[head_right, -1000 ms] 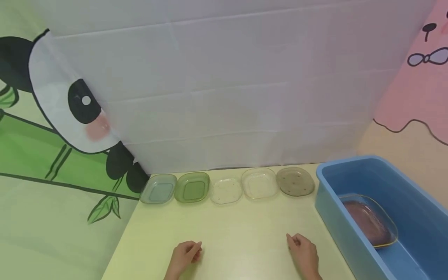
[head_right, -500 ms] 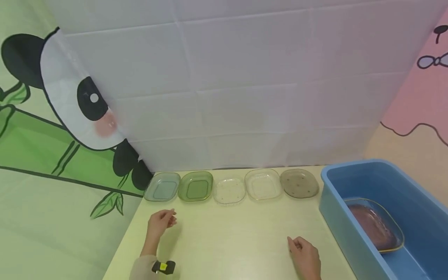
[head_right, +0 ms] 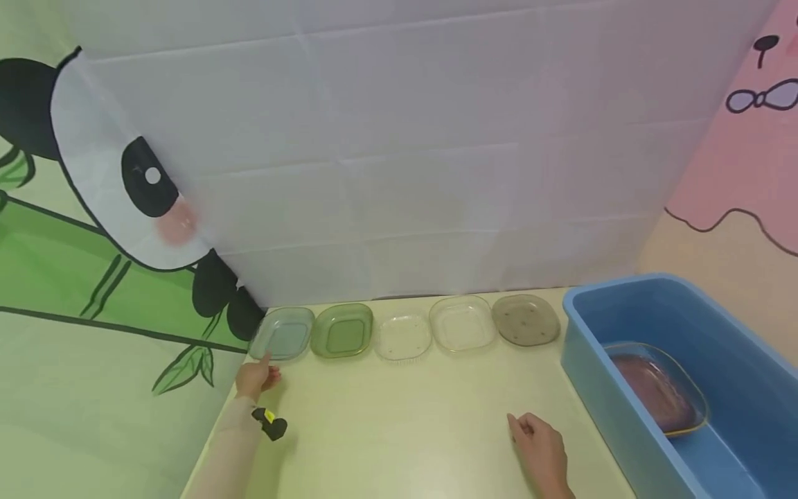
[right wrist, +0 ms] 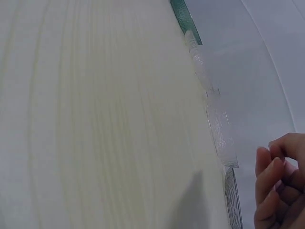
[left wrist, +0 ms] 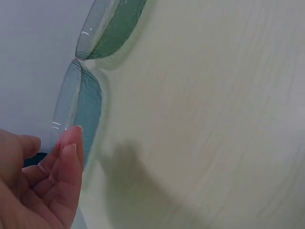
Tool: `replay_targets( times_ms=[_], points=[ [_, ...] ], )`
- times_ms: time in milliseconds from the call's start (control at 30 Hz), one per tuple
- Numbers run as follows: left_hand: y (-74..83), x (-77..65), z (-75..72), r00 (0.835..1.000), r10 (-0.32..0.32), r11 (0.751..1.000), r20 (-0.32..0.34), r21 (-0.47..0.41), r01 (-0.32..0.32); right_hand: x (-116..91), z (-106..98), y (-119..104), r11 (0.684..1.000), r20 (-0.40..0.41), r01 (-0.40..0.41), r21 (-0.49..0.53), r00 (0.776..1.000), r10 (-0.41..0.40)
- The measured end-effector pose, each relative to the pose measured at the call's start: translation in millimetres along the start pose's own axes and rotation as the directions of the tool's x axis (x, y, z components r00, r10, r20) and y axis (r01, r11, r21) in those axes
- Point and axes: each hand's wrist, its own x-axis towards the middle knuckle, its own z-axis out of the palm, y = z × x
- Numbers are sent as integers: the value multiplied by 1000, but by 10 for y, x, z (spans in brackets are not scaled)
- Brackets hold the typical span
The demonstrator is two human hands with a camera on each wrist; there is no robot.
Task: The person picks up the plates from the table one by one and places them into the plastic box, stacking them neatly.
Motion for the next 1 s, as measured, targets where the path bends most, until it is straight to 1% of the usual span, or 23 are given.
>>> replay_targets(
  times_ms=[67,133,200,367,467,600,700,800,867,1000],
  points=[
    [-51,29,1,999,-41,998,22,-45,42,4,-17,2,1000,-10,-3,-3,1000,3],
    [-76,34,12,997,-67,994,36,-84,70,8,-30,15,1000,-21,-2,-3,1000,2],
    [-70,39,34,996,-81,992,43,-96,85,10,-42,32,1000,-29,-4,1,1000,4],
    [-47,81,86,993,-113,989,30,-91,115,-7,-64,63,1000,-33,-4,10,999,4],
    [-26,115,118,993,-113,990,35,-86,116,-28,-79,84,1000,-36,-13,7,999,13],
    [-1,128,141,995,-90,994,53,-63,94,-45,-83,106,999,-29,-36,5,999,36],
    [-27,165,179,996,-80,995,37,-51,82,-53,-77,123,999,-23,-51,7,998,51],
    [-85,239,237,997,-78,996,10,-49,78,-57,-75,138,998,-29,-56,8,998,56],
    [-125,284,269,998,-59,996,12,-64,60,-57,-79,146,998,-33,-56,8,998,56],
    [-114,296,319,998,-70,996,-4,-52,70,-56,-96,154,999,-43,-52,0,998,52]
  ],
)
